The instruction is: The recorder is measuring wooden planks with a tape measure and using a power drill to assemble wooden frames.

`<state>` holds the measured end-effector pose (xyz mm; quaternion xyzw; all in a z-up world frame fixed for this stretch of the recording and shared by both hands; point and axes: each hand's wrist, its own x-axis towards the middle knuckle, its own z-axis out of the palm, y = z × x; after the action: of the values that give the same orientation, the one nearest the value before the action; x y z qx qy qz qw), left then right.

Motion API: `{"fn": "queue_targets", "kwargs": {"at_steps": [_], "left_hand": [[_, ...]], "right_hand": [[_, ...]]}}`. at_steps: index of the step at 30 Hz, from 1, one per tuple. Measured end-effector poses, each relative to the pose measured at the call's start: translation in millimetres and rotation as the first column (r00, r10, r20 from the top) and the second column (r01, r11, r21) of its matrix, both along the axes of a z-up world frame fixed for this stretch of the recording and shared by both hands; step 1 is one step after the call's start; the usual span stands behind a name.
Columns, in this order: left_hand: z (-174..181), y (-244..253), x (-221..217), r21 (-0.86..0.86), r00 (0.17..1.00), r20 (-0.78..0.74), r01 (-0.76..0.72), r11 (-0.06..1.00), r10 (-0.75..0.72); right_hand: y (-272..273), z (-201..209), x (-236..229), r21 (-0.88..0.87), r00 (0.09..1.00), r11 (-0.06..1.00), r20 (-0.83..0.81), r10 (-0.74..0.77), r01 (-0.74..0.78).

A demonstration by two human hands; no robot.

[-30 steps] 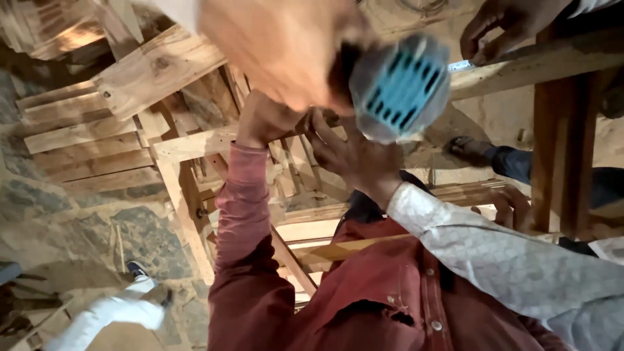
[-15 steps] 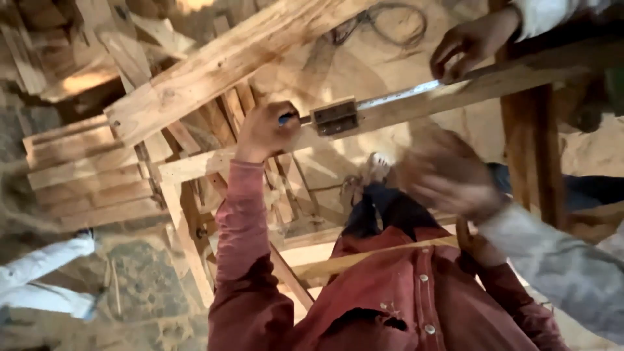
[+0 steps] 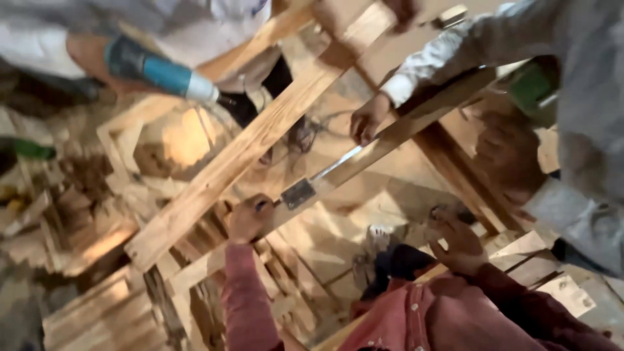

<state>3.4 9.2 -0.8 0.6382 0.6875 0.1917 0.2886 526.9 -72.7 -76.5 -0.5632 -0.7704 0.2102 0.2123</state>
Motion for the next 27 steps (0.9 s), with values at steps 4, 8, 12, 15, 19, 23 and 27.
{"fn": "queue_targets", "kwargs": {"at_steps": [4, 8, 12, 15, 19, 23, 27], "left_hand": [[-16, 1, -6, 0.044, 1.000, -0.008, 0.003, 0.999, -0.003], [3, 2, 5, -0.002, 0.996, -0.018, -0.083, 0.997, 0.083], [-5, 3, 2, -0.032, 0.993, -0.026, -0.113, 0.993, 0.112], [-15, 5, -4, -0.037, 0.995, -0.048, -0.088, 0.995, 0.086], [-44, 11, -22, -0.088, 0.988, -0.152, -0.030, 0.996, 0.017], [-104, 25, -55, 0.040, 0.977, -0.190, 0.106, 0.994, -0.096], [-81, 14, -46, 0.033, 0.996, -0.046, 0.077, 0.996, -0.076]], "right_hand": [[2, -7, -2, -0.167, 0.983, 0.986, 0.181, 0.010, 0.021], [9, 35, -19, -0.418, 0.985, 0.905, 0.174, -0.003, 0.077], [4, 2, -8, -0.322, 0.986, 0.946, 0.166, 0.032, 0.024], [5, -2, -7, -0.259, 0.998, 0.966, 0.060, 0.011, 0.005], [6, -16, -6, -0.234, 0.994, 0.971, 0.087, 0.069, -0.047], [15, -28, -14, -0.433, 0.972, 0.901, -0.202, -0.116, 0.017], [23, -22, -27, -0.508, 0.806, 0.846, -0.562, -0.184, -0.161]]}}
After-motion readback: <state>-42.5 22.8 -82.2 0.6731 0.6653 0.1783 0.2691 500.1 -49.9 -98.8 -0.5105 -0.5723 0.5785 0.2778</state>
